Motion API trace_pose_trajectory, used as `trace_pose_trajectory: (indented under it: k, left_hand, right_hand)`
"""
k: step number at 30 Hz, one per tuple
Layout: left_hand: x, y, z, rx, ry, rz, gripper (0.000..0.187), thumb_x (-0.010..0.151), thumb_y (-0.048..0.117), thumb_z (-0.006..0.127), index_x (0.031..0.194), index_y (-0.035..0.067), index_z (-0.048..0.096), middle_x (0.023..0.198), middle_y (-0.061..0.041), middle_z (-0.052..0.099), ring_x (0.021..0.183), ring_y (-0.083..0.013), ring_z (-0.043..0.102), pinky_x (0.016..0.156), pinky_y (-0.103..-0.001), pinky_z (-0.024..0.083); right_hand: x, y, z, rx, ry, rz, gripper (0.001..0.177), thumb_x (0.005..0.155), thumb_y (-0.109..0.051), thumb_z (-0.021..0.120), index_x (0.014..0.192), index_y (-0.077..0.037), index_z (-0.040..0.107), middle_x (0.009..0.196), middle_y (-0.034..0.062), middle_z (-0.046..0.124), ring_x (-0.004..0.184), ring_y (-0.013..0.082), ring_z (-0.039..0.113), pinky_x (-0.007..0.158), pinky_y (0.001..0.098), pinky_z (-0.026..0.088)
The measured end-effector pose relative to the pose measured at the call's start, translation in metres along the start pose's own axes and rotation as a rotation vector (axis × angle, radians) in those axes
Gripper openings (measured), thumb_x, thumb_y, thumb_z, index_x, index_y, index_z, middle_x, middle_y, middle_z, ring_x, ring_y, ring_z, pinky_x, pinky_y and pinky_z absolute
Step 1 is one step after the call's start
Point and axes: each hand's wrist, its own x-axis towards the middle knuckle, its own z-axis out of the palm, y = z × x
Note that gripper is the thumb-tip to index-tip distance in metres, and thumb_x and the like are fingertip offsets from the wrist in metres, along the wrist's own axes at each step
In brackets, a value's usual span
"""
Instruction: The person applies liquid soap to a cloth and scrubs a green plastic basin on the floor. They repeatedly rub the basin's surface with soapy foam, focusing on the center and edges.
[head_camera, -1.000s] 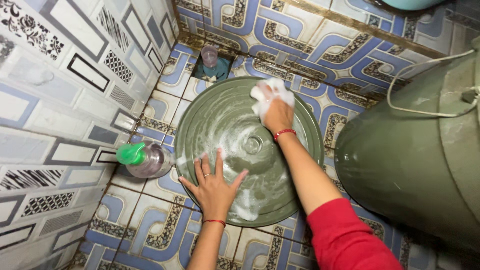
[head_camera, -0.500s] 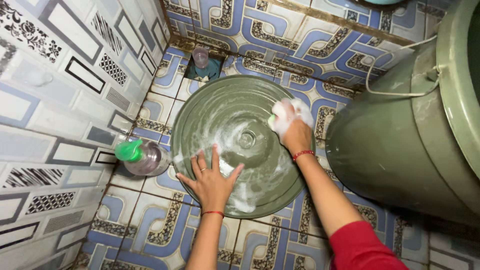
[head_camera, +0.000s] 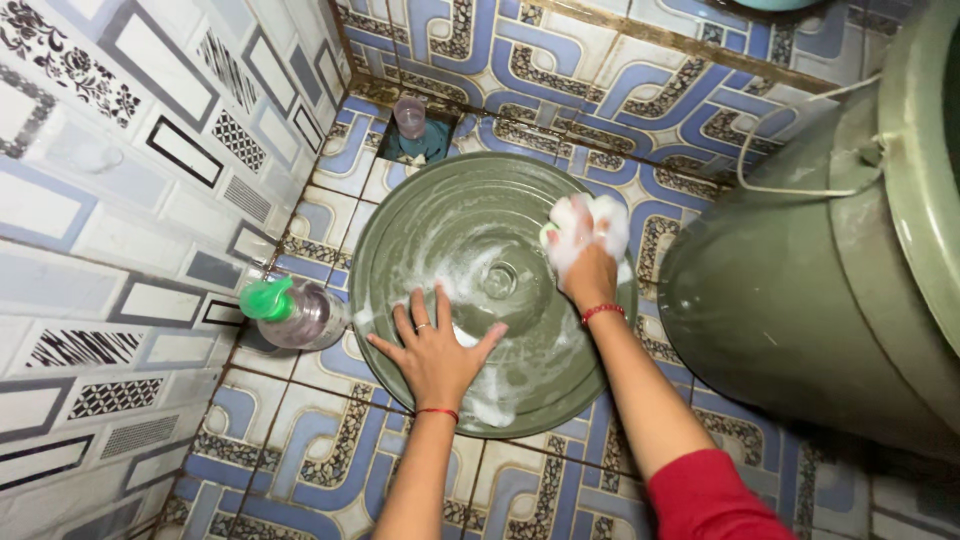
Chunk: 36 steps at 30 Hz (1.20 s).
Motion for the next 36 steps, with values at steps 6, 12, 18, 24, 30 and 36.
trace_pose_trajectory:
  k: [6,12,18,24,30,36]
  left_hand:
    - [-0.001,0.001,0.000,0.018,-0.003,0.016,0.112,0.066,0.090,0.060,0.149,0.015,0.050,0.146,-0.014,0.049,0.136,-0.0419,0.039,0.102,-0.085,0.017]
    - [0.002,0.001,-0.002,0.009,-0.026,0.002,0.113,0.064,0.090,0.061,0.147,0.015,0.049,0.146,-0.015,0.050,0.136,-0.0419,0.039,0.103,-0.083,0.016]
    - [0.002,0.001,-0.002,-0.011,-0.044,-0.007,0.113,0.064,0.088,0.062,0.148,0.015,0.047,0.148,-0.014,0.049,0.137,-0.0423,0.038,0.103,-0.083,0.016]
    - [0.002,-0.003,0.003,-0.017,-0.029,0.003,0.114,0.060,0.084,0.068,0.149,0.015,0.047,0.149,-0.014,0.047,0.138,-0.0422,0.036,0.104,-0.083,0.015]
    - [0.003,-0.004,0.007,0.093,-0.211,-0.026,0.093,0.071,0.079,0.065,0.134,0.011,0.061,0.149,-0.012,0.046,0.142,-0.0394,0.033,0.107,-0.082,0.014]
    - [0.000,-0.005,0.002,0.067,-0.226,-0.045,0.086,0.073,0.076,0.063,0.132,0.014,0.062,0.153,-0.011,0.043,0.144,-0.0383,0.033,0.108,-0.081,0.012]
  right_hand:
    - [0.049,-0.034,0.019,0.032,-0.072,-0.065,0.064,0.096,-0.051,0.053,0.155,-0.037,0.033,0.145,0.0281,0.053,0.114,0.0504,0.062,0.101,0.0526,0.048]
    - [0.068,-0.085,0.047,0.021,-0.060,-0.291,0.062,0.092,-0.046,0.058,0.150,-0.035,0.043,0.138,0.0236,0.058,0.122,0.0422,0.059,0.105,0.0441,0.046]
    - [0.038,-0.133,0.064,0.068,-0.037,-0.527,0.056,0.089,-0.042,0.061,0.143,-0.031,0.051,0.130,0.0204,0.063,0.116,0.0400,0.061,0.099,0.0443,0.049]
    - [0.005,-0.160,0.057,0.117,-0.222,-0.580,0.055,0.086,-0.041,0.062,0.140,-0.032,0.054,0.125,0.0179,0.065,0.103,0.0416,0.066,0.094,0.0472,0.052]
    - [-0.037,-0.172,0.064,0.083,-0.253,-0.817,0.052,0.082,-0.036,0.064,0.133,-0.036,0.061,0.127,0.0166,0.067,0.107,0.0404,0.065,0.095,0.0471,0.052]
    - [-0.034,-0.173,0.073,-0.047,-0.224,-0.794,0.054,0.082,-0.039,0.065,0.136,-0.036,0.059,0.123,0.0165,0.068,0.109,0.0387,0.065,0.094,0.0491,0.052]
